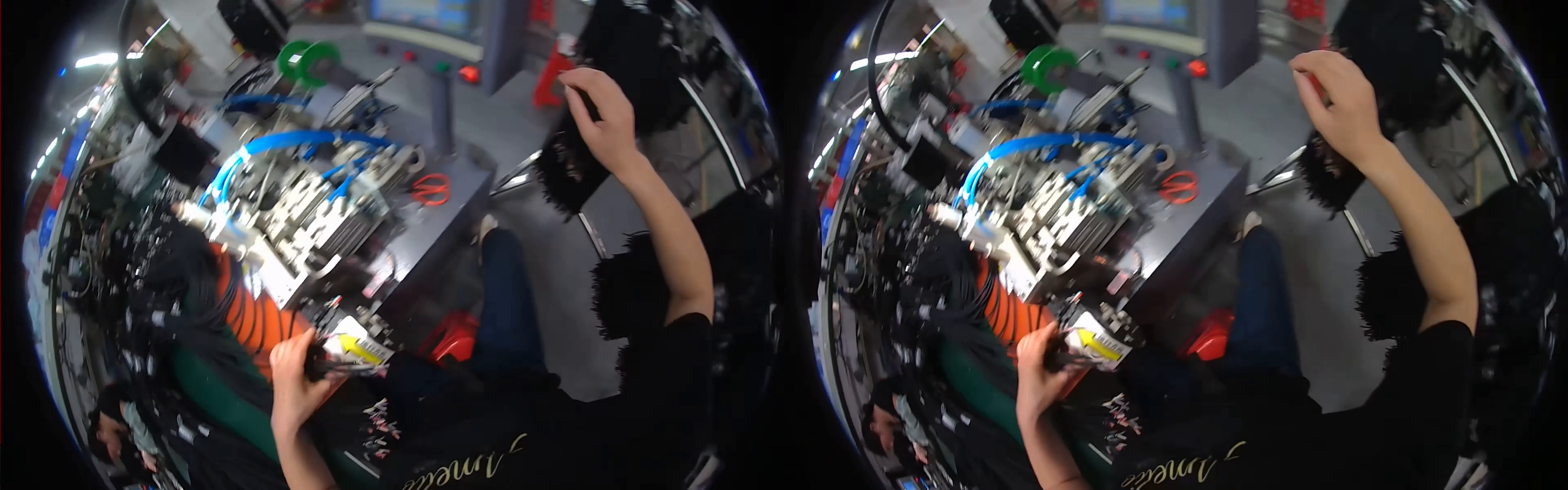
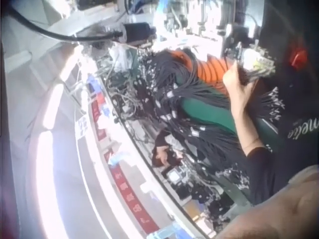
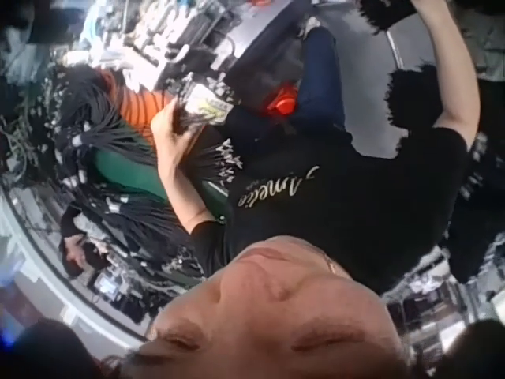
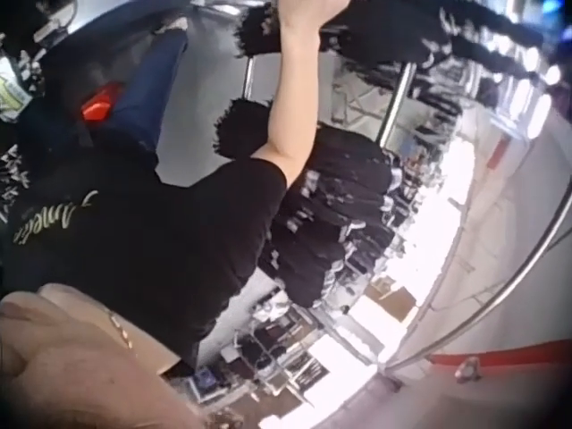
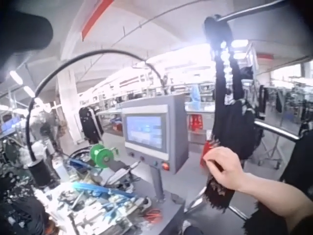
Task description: Processing and assembling electrical wire harnesses using specialized factory stripping and crimping machinery.
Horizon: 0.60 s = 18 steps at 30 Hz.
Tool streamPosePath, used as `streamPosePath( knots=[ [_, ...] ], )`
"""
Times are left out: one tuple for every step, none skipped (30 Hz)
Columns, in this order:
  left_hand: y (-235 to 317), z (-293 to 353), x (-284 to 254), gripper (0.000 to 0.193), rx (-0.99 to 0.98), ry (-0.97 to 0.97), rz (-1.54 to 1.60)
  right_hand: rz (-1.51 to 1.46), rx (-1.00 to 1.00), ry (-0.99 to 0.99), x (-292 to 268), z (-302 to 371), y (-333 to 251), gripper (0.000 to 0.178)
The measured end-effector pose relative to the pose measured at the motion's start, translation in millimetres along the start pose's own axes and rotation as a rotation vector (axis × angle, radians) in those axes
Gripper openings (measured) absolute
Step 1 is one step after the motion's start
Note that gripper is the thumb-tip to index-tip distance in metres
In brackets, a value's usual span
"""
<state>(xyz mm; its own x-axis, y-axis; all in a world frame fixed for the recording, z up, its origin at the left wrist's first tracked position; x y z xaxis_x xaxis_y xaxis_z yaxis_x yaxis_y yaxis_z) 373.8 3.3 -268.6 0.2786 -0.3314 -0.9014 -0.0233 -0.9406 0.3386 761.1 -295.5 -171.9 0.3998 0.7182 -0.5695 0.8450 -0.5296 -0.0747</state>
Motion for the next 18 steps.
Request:
streamPosePath(
  knots=[
    [13.3, 0.1, -8.7, 0.059, 0.017, -0.012, -0.024, -0.016, 0.123, 0.034, -6.0, -0.4, 19.3, 0.024],
    [28.5, -2.6, -19.3, 0.060, 0.060, -0.018, -0.095, -0.031, 0.243, 0.074, -12.8, -1.4, 40.3, 0.024],
    [42.1, -1.4, -30.3, 0.061, 0.090, -0.015, -0.173, 0.004, 0.236, 0.093, -14.3, -7.0, 49.8, 0.024],
    [53.6, -4.6, -35.3, 0.061, 0.122, 0.003, -0.164, -0.030, 0.326, 0.129, -15.6, -13.0, 67.6, 0.028],
    [60.6, -9.2, -38.1, 0.062, 0.091, 0.019, -0.078, -0.067, 0.414, 0.168, -19.5, -19.1, 87.1, 0.031],
    [63.4, -14.4, -37.7, 0.063, 0.056, 0.026, 0.004, -0.043, 0.412, 0.187, -17.6, -21.5, 100.5, 0.031],
    [63.6, -23.1, -34.0, 0.065, 0.020, 0.030, 0.086, -0.025, 0.439, 0.224, -16.1, -23.6, 116.7, 0.034],
    [61.8, -34.8, -27.5, 0.065, 0.040, 0.044, 0.081, -0.021, 0.462, 0.265, -12.4, -31.3, 130.7, 0.038],
    [58.6, -49.8, -4.2, 0.062, 0.074, -0.106, 0.171, -0.019, 0.485, 0.305, -12.1, -40.9, 148.4, 0.042],
    [56.8, -62.9, 18.4, 0.060, 0.099, -0.265, 0.262, -0.018, 0.484, 0.315, -11.5, -52.5, 164.0, 0.042],
    [54.2, -79.7, 33.4, 0.060, 0.103, -0.261, 0.255, 0.013, 0.511, 0.370, -11.9, -65.2, 182.8, 0.047],
    [57.2, -95.2, 59.5, 0.058, 0.093, -0.379, 0.308, 0.041, 0.537, 0.414, -9.9, -77.4, 202.1, 0.052],
    [58.6, -110.8, 85.2, 0.056, 0.077, -0.495, 0.358, 0.064, 0.565, 0.458, -7.0, -88.9, 219.6, 0.058],
    [51.1, -125.5, 108.7, 0.056, 0.067, -0.473, 0.304, 0.048, 0.563, 0.459, -3.3, -101.2, 238.2, 0.058],
    [40.2, -136.3, 137.0, 0.056, 0.059, -0.452, 0.254, 0.076, 0.663, 0.478, -6.0, -108.5, 266.3, 0.065],
    [25.6, -149.9, 156.8, 0.058, 0.061, -0.346, 0.153, 0.099, 0.767, 0.496, -8.5, -116.6, 292.0, 0.072],
    [11.4, -162.5, 177.0, 0.059, 0.063, -0.240, 0.053, 0.123, 0.872, 0.511, -6.7, -125.5, 316.2, 0.079],
    [-10.2, -171.7, 199.0, 0.060, -0.053, -0.158, 0.060, 0.113, 0.870, 0.503, -3.2, -136.4, 330.2, 0.079]
  ],
)
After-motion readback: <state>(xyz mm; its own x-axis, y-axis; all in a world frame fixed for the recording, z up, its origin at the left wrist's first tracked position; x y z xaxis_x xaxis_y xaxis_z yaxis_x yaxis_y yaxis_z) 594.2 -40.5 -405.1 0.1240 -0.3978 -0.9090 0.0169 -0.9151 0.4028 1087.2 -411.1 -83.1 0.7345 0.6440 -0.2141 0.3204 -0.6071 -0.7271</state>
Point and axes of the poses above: each hand's wrist, its own z-axis away from the middle knuckle, its own x-axis out of the palm, y = z × x, the point moved 6 cm from there along -z, towards the middle knuckle, and after that the axes turned 15 degrees about x, right-handed, at the moved point
